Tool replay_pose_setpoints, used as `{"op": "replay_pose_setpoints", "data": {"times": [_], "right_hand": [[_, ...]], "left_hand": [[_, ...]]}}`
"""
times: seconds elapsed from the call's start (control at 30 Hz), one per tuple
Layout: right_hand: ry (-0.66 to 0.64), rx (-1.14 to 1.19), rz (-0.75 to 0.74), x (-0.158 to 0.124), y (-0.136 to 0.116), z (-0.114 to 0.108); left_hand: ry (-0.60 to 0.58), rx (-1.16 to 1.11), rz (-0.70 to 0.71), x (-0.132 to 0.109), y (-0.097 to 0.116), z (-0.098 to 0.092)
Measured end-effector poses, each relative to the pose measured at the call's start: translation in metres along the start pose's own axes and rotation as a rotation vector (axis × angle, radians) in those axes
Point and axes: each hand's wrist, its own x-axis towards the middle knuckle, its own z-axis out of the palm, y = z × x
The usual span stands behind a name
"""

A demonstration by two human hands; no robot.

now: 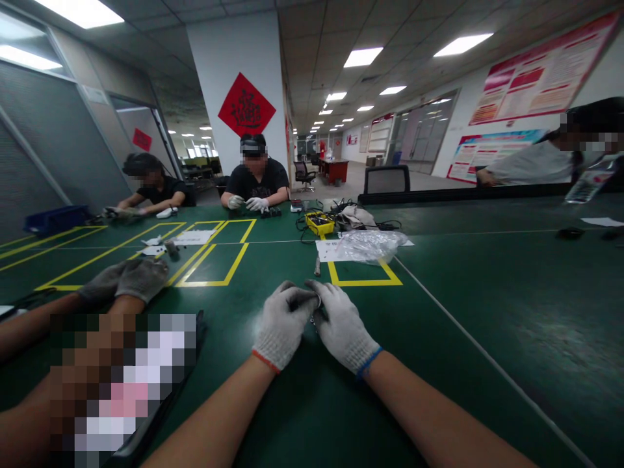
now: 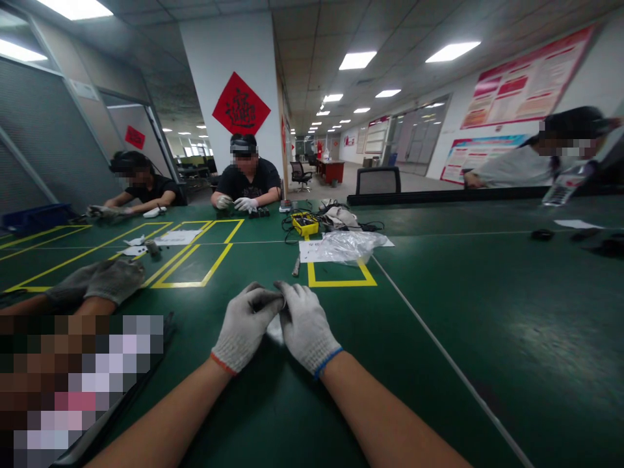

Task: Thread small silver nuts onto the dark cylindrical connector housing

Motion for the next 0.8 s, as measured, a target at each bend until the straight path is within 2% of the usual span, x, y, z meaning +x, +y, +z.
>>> {"op": "replay_pose_setpoints", "data": {"times": [0.37,0.5,0.67,0.8], "right_hand": [[0.02,-0.062,-0.018,0.0012,0.0053,0.001],[-0.005,-0.094,-0.042,0.0016,0.0051,0.0029],[0.011,-0.068,-0.019,0.0018,0.0019,0.0005],[0.068,-0.014,0.009,0.0023,0.0021,-0.002]], "left_hand": [[-0.004,-0.114,-0.103,0.0028,0.0025,0.0067],[0.02,-0.087,-0.136,0.0031,0.0032,0.007],[0.054,-0.003,-0.098,0.0016,0.0047,0.0079],[0.124,0.101,-0.013,0.0025,-0.0045,0.0059]]}}
